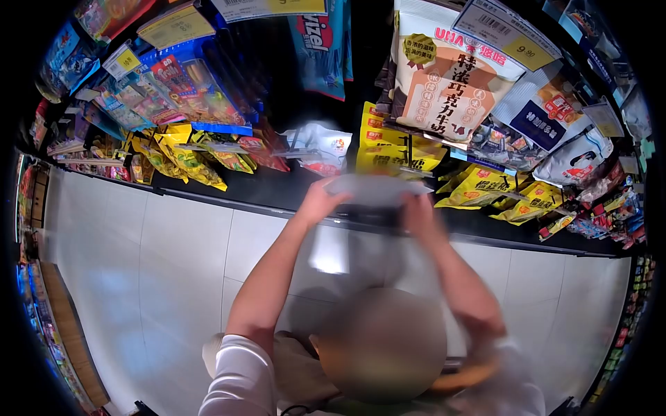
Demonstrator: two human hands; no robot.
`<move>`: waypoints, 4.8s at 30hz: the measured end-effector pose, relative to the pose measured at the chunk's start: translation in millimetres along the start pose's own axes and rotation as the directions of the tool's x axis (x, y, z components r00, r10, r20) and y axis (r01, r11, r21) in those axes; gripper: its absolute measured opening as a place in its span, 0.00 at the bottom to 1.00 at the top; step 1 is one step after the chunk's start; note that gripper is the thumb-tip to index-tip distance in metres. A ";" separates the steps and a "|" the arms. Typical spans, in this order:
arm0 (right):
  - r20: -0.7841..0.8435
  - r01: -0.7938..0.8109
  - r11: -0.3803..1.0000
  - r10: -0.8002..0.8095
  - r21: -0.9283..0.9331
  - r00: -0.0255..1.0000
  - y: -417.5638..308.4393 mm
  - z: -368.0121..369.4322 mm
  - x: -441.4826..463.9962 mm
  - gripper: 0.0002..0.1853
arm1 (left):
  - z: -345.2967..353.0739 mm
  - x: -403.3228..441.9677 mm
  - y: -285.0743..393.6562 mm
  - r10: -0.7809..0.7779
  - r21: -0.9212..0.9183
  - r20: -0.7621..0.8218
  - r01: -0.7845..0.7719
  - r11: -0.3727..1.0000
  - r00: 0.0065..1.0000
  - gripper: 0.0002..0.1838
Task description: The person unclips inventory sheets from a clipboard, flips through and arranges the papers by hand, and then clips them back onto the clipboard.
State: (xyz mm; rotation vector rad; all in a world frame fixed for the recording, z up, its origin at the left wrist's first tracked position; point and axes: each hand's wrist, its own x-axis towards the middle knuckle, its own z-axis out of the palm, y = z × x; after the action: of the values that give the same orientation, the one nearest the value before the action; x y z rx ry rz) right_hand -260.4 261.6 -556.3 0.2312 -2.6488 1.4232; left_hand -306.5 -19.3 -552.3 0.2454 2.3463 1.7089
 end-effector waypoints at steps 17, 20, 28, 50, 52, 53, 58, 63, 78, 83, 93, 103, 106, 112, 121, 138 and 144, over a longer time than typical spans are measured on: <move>0.280 -0.229 0.833 0.093 0.504 0.955 -77.4 -65.8 -8.1 0.18 | -62.5 -41.3 103.4 0.116 0.172 -0.170 -0.086 0.981 0.979 0.15; 0.435 -0.382 0.789 0.164 0.481 0.885 -148.6 -142.0 -27.5 0.19 | -111.0 -82.7 119.0 0.202 0.244 -0.368 -0.115 0.963 0.908 0.13; 0.423 0.414 0.835 -0.248 -0.362 0.872 -293.8 -180.5 -66.5 0.30 | -235.4 -220.1 104.2 -0.141 -0.257 -0.710 -0.067 0.964 0.691 0.21; 0.092 0.013 0.863 0.040 -0.504 0.995 -175.8 -159.6 -88.4 0.24 | -125.8 -187.0 180.2 -0.205 -0.537 0.303 0.345 0.770 0.931 0.20; 0.050 -0.018 0.871 0.049 -0.491 0.998 -181.5 -164.3 -97.4 0.23 | -110.9 -183.8 183.6 -0.251 -0.509 0.399 0.441 0.739 0.882 0.20; 0.030 -0.025 0.881 0.044 -0.473 0.999 -183.9 -164.9 -104.4 0.23 | -103.2 -184.0 184.9 -0.301 -0.482 0.469 0.526 0.701 0.830 0.19; -0.058 0.019 0.880 -0.053 -0.474 0.997 -187.6 -168.5 -145.9 0.20 | -44.6 -194.5 200.0 -0.261 -0.201 0.664 0.503 0.840 0.701 0.18; -0.078 -0.063 0.807 0.021 -0.587 0.997 -233.8 -188.5 -191.1 0.20 | -30.6 -222.6 240.8 -0.208 0.050 0.733 0.254 0.966 0.648 0.20; -0.049 -0.287 0.794 0.311 -0.535 0.949 -300.4 -183.0 -229.4 0.18 | -7.8 -272.7 207.7 -0.046 -0.133 0.552 0.143 0.981 0.832 0.18; -0.090 -0.332 0.711 0.356 -0.620 0.930 -313.0 -181.4 -234.4 0.16 | -13.1 -267.3 200.5 -0.115 -0.052 0.551 0.172 0.984 0.827 0.16; -0.011 -0.040 0.565 0.056 -0.824 0.998 -322.0 -166.6 -239.4 0.17 | -7.1 -260.7 198.8 0.150 -0.051 0.522 -0.146 0.988 0.839 0.14; 0.027 0.004 0.711 0.021 -0.703 0.999 -289.5 -180.6 -238.8 0.16 | -14.4 -248.7 215.6 -0.028 0.069 0.605 -0.017 0.997 0.796 0.18; -0.002 -0.065 0.826 0.077 -0.560 0.997 -282.2 -180.3 -237.9 0.15 | -20.9 -248.4 227.6 -0.021 0.110 0.556 -0.049 0.993 0.831 0.23; -0.070 -0.168 0.917 0.153 -0.363 0.986 -272.7 -179.3 -238.7 0.15 | -23.1 -253.3 234.6 0.033 0.212 0.545 -0.176 0.961 0.838 0.23; 0.002 -0.191 0.960 0.195 -0.204 0.981 -262.7 -185.0 -217.3 0.16 | -20.3 -249.2 252.2 -0.019 0.276 0.551 -0.160 0.948 0.834 0.25; 0.036 -0.194 0.950 0.209 -0.245 0.977 -273.5 -170.9 -204.1 0.16 | -13.9 -242.4 246.6 -0.086 0.363 0.445 -0.092 0.927 0.892 0.32; 0.056 -0.183 0.941 0.207 -0.285 0.977 -280.5 -171.4 -202.4 0.16 | -10.6 -241.2 241.2 -0.086 0.362 0.448 -0.093 0.927 0.890 0.34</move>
State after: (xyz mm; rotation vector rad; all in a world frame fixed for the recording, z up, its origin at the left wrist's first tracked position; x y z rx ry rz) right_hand -1.3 267.1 -270.3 -0.0015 -2.9715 1.0872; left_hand -77.7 -19.4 -299.1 0.6429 2.2714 1.0293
